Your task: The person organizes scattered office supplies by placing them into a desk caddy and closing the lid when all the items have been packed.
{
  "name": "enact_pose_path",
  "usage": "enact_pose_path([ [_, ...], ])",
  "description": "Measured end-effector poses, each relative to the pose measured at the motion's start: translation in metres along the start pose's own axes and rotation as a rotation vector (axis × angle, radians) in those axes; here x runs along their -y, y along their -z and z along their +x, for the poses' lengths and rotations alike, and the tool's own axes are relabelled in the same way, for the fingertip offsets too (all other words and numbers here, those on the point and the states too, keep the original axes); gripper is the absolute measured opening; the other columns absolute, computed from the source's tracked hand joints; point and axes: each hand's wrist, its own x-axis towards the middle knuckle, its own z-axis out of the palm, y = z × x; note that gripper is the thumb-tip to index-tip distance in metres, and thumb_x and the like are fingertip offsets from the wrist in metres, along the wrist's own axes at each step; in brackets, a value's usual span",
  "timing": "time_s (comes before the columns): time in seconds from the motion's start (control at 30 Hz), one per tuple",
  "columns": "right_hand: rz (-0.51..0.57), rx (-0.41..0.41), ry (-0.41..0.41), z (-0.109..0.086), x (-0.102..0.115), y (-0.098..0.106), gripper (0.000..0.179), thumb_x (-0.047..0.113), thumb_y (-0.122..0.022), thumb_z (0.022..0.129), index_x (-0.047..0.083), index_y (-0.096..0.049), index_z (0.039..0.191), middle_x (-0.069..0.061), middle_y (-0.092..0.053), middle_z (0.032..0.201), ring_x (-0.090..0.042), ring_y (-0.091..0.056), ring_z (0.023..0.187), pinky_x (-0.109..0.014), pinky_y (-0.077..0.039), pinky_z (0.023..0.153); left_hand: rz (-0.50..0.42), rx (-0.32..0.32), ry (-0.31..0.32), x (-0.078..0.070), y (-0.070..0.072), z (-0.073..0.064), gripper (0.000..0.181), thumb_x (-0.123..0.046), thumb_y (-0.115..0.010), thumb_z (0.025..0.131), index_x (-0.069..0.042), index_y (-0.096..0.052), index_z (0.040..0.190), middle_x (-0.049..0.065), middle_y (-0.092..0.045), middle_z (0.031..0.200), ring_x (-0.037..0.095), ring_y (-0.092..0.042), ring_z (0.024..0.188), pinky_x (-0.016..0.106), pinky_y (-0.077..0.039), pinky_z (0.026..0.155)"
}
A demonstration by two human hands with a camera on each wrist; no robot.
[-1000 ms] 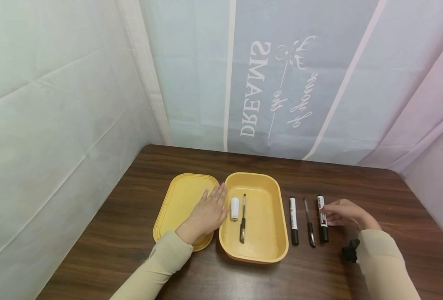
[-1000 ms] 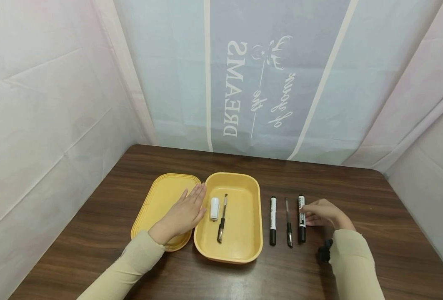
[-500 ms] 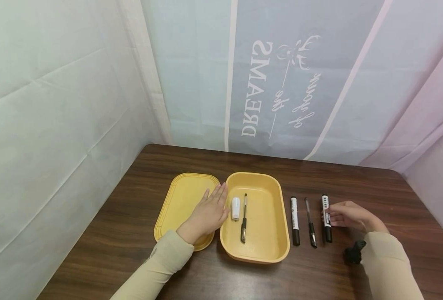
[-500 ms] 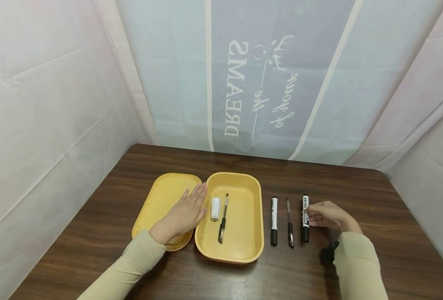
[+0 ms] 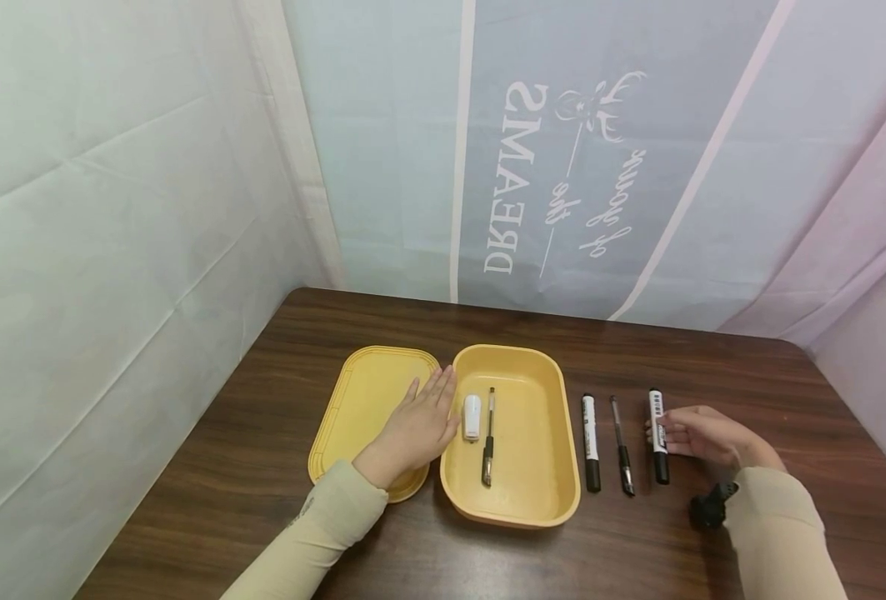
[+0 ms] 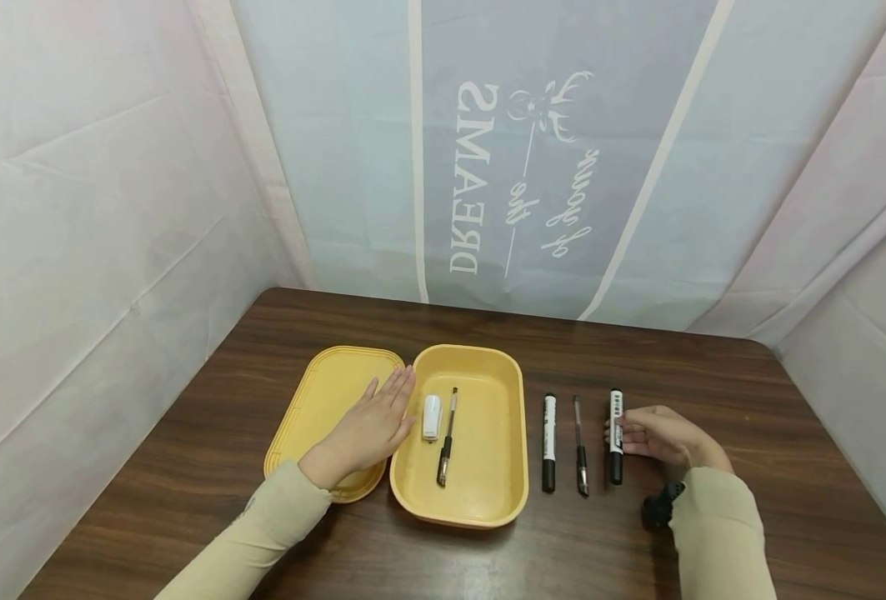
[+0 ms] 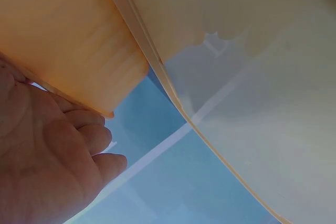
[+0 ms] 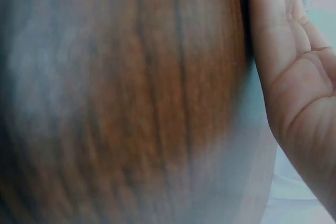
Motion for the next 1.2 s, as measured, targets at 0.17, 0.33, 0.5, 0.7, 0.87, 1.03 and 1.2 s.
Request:
enact_pose_path([
  [0.17,0.072,0.019,0.0,-0.001,-0.001,-0.001,0.036,0.006,-0.034,0.1,0.009,-0.069,0.1,-0.001,-0.069,0.1,-0.011,-0.065,0.091,-0.029,-0.052,0.082,0.005,-0.01,-0.006,0.001,-0.002,-0.001,0.062,-0.031,-0.036,0.102,0.006,-0.018,0.148,0.017,-0.018,0.154,0.029,-0.017,0.142,0.049,-0.015,0.113],
  [0.33,0.101,0.047,0.029,-0.001,-0.003,-0.002,0.037,0.004,-0.032,0.1,0.008,-0.069,0.101,-0.002,-0.069,0.102,-0.013,-0.065,0.094,-0.029,-0.052,0.084,0.011,-0.018,-0.008,0.001,-0.002,-0.003,0.062,-0.032,-0.036,0.102,0.005,-0.017,0.148,0.017,-0.017,0.154,0.029,-0.016,0.142,0.05,-0.015,0.113],
  [0.5,0.127,0.049,0.046,-0.001,-0.007,-0.003,0.039,0.003,-0.029,0.1,0.008,-0.068,0.102,-0.003,-0.069,0.102,-0.013,-0.065,0.096,-0.029,-0.051,0.086,0.012,-0.018,-0.008,0.001,-0.003,-0.004,0.062,-0.032,-0.035,0.102,0.005,-0.017,0.148,0.017,-0.017,0.154,0.029,-0.015,0.142,0.049,-0.015,0.113],
  [0.7,0.142,0.058,0.077,-0.001,-0.01,-0.003,0.04,0.002,-0.029,0.1,0.009,-0.068,0.102,-0.003,-0.069,0.103,-0.012,-0.064,0.095,-0.03,-0.051,0.085,0.017,-0.023,-0.01,0.002,-0.005,-0.004,0.062,-0.032,-0.035,0.102,0.006,-0.017,0.148,0.017,-0.018,0.154,0.029,-0.016,0.142,0.049,-0.015,0.113],
  [0.87,0.148,0.069,0.097,-0.001,-0.013,-0.004,0.041,0.001,-0.028,0.1,0.008,-0.068,0.102,-0.003,-0.068,0.103,-0.012,-0.064,0.094,-0.03,-0.052,0.085,0.018,-0.035,-0.017,0.003,-0.009,-0.005,0.062,-0.032,-0.036,0.102,0.006,-0.018,0.148,0.018,-0.019,0.154,0.029,-0.017,0.142,0.05,-0.016,0.112],
  [1.03,0.142,0.06,0.098,0.0,-0.016,-0.003,0.041,0.002,-0.027,0.1,0.008,-0.067,0.101,-0.003,-0.068,0.102,-0.012,-0.064,0.095,-0.03,-0.052,0.085,0.018,-0.041,-0.02,0.003,-0.01,-0.005,0.062,-0.031,-0.036,0.102,0.006,-0.019,0.147,0.018,-0.019,0.154,0.03,-0.017,0.141,0.05,-0.016,0.112],
  [1.2,0.153,0.059,0.107,-0.002,-0.02,-0.002,0.041,0.003,-0.027,0.101,0.008,-0.067,0.104,-0.003,-0.068,0.105,-0.013,-0.064,0.097,-0.03,-0.051,0.086,0.014,-0.041,-0.021,0.003,-0.012,-0.006,0.062,-0.031,-0.037,0.101,0.006,-0.019,0.147,0.018,-0.018,0.154,0.029,-0.017,0.141,0.05,-0.016,0.112],
])
